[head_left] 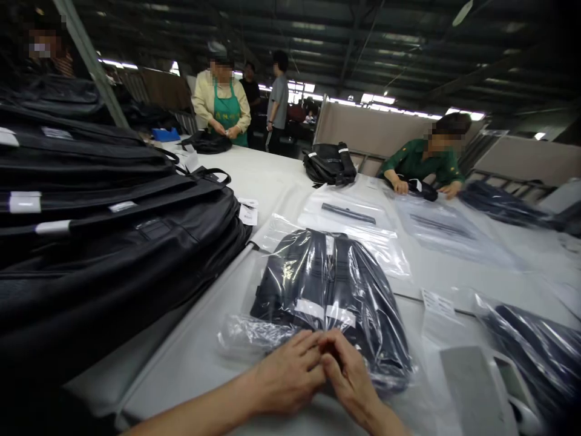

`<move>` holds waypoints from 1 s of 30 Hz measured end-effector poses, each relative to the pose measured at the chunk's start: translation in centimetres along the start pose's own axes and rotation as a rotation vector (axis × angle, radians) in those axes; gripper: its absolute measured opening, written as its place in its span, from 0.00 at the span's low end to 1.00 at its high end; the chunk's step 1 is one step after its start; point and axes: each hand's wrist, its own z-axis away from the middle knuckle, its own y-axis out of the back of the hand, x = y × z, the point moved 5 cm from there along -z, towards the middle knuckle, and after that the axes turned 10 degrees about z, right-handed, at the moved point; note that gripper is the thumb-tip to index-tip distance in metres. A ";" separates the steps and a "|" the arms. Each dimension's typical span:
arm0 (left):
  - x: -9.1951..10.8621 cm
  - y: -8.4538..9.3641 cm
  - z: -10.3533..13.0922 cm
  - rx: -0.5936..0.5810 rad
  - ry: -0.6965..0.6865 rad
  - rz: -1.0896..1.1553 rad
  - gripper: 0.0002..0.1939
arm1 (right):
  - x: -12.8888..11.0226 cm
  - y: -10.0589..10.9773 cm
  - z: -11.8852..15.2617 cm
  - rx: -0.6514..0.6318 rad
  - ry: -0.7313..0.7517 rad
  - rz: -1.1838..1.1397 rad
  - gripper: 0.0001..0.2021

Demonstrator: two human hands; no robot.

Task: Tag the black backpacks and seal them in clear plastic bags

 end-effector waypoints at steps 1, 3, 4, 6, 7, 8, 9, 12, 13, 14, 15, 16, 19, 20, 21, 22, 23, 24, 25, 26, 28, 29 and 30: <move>-0.4 0.3 0.3 0.023 -0.058 -0.049 0.12 | -0.1 -0.2 -0.2 -0.012 0.015 0.041 0.11; -1.2 1.1 1.0 0.093 -0.128 -0.145 0.08 | -0.1 -0.4 -0.6 -0.020 -0.014 0.093 0.10; -1.7 1.6 1.5 0.127 -0.122 -0.170 0.07 | 0.0 -0.6 -0.8 -0.026 -0.047 0.106 0.10; -3.1 3.0 2.7 0.179 -0.020 -0.153 0.13 | 0.3 -0.8 -1.2 -0.036 -0.129 0.120 0.12; -3.9 3.8 3.5 0.206 0.077 -0.121 0.18 | 0.4 -1.0 -1.3 -0.046 -0.169 0.129 0.13; -4.8 4.6 4.4 0.242 0.192 -0.082 0.24 | 0.5 -1.1 -1.4 -0.058 -0.200 0.141 0.14; -5.6 5.4 5.3 0.290 0.309 -0.037 0.28 | 0.5 -1.2 -1.5 -0.066 -0.224 0.157 0.14; -7.9 6.7 8.1 0.383 0.627 0.174 0.32 | 0.3 -1.3 -1.7 -0.073 -0.276 0.206 0.14; -8.4 6.6 8.6 0.368 0.707 0.272 0.31 | 0.2 -1.3 -1.8 -0.070 -0.295 0.219 0.13; -8.9 6.4 9.0 0.334 0.767 0.365 0.28 | 0.2 -1.3 -1.8 -0.067 -0.315 0.235 0.12; -9.2 6.1 9.1 0.293 0.807 0.440 0.22 | 0.2 -1.3 -1.9 -0.062 -0.335 0.254 0.12; -9.4 6.0 9.1 0.254 0.825 0.493 0.16 | 0.2 -1.4 -1.9 -0.055 -0.348 0.275 0.11; -9.6 6.3 8.3 0.191 0.785 0.591 0.10 | 0.3 -1.5 -2.3 -0.032 -0.347 0.336 0.11; -9.7 6.5 8.1 0.182 0.763 0.635 0.10 | 0.3 -1.5 -2.4 -0.026 -0.343 0.351 0.12; -9.8 6.7 7.8 0.174 0.742 0.690 0.09 | 0.3 -1.6 -2.4 -0.025 -0.344 0.362 0.12; -10.1 6.9 7.7 0.175 0.725 0.746 0.08 | 0.4 -1.6 -2.5 -0.026 -0.351 0.369 0.12; -10.5 7.0 7.6 0.187 0.715 0.799 0.07 | 0.5 -1.6 -2.5 -0.030 -0.361 0.374 0.13; -11.0 7.1 7.7 0.205 0.713 0.839 0.07 | 0.5 -1.7 -2.5 -0.032 -0.372 0.376 0.13; -11.5 7.1 8.0 0.229 0.717 0.849 0.07 | 0.6 -1.6 -2.6 -0.032 -0.381 0.377 0.13; -11.9 7.1 8.4 0.258 0.719 0.818 0.07 | 0.6 -1.6 -2.6 -0.032 -0.387 0.376 0.14; -12.1 7.4 9.4 0.361 0.706 0.600 0.04 | 0.6 -1.6 -2.6 -0.030 -0.400 0.373 0.13; -11.5 7.8 9.9 0.444 0.683 0.429 0.03 | 0.6 -1.6 -2.6 -0.031 -0.410 0.371 0.13; -10.4 8.1 10.3 0.547 0.631 0.249 0.05 | 0.6 -1.7 -2.6 -0.031 -0.417 0.371 0.13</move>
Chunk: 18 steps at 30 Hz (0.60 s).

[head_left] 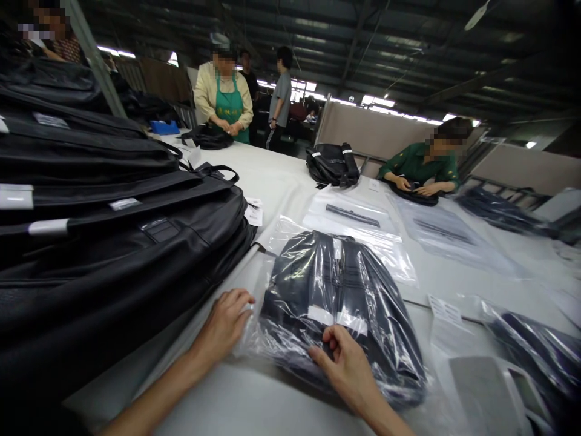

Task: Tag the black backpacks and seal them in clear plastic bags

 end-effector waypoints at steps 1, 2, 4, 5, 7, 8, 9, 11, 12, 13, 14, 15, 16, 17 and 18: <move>1.3 0.2 1.1 0.128 -0.126 -0.088 0.09 | 0.0 0.0 0.0 0.000 -0.004 0.001 0.13; 2.8 -0.1 2.4 0.220 -0.261 -0.147 0.12 | -0.1 0.0 0.0 0.005 -0.003 0.003 0.13; 5.6 -2.0 4.8 0.232 -0.485 -0.207 0.16 | -0.2 0.1 0.0 0.020 0.011 0.006 0.13; 6.5 -3.5 5.6 0.176 -0.522 -0.262 0.17 | -0.3 0.2 0.0 0.027 0.020 0.006 0.13; 6.7 -6.4 6.2 0.047 -0.469 -0.423 0.21 | -0.4 0.3 -0.1 0.032 0.033 0.001 0.13; 6.3 -7.6 6.3 0.003 -0.410 -0.504 0.25 | -0.4 0.4 -0.1 0.032 0.037 -0.002 0.12; 5.6 -8.4 6.3 -0.025 -0.355 -0.568 0.29 | -0.5 0.4 -0.1 0.033 0.040 -0.005 0.12; 4.4 -9.5 6.2 -0.050 -0.306 -0.626 0.35 | -0.6 0.5 -0.2 0.035 0.041 -0.006 0.12; 4.0 -9.6 6.3 -0.047 -0.298 -0.627 0.36 | -0.6 0.6 -0.2 0.038 0.040 -0.007 0.12; 3.7 -9.7 6.4 -0.043 -0.290 -0.618 0.38 | -0.6 0.6 -0.2 0.042 0.040 -0.009 0.11; 3.6 -9.7 6.5 -0.035 -0.284 -0.600 0.38 | -0.7 0.6 -0.2 0.046 0.040 -0.013 0.11; 3.6 -9.6 6.6 -0.022 -0.278 -0.578 0.38 | -0.7 0.6 -0.2 0.051 0.041 -0.018 0.11; 3.7 -9.5 6.7 -0.007 -0.271 -0.554 0.37 | -0.7 0.6 -0.2 0.056 0.045 -0.024 0.11; 3.8 -9.4 6.8 0.008 -0.259 -0.533 0.36 | -0.8 0.6 -0.1 0.061 0.050 -0.029 0.10; 3.9 -9.4 6.8 0.023 -0.246 -0.516 0.36 | -0.8 0.6 -0.1 0.065 0.056 -0.035 0.10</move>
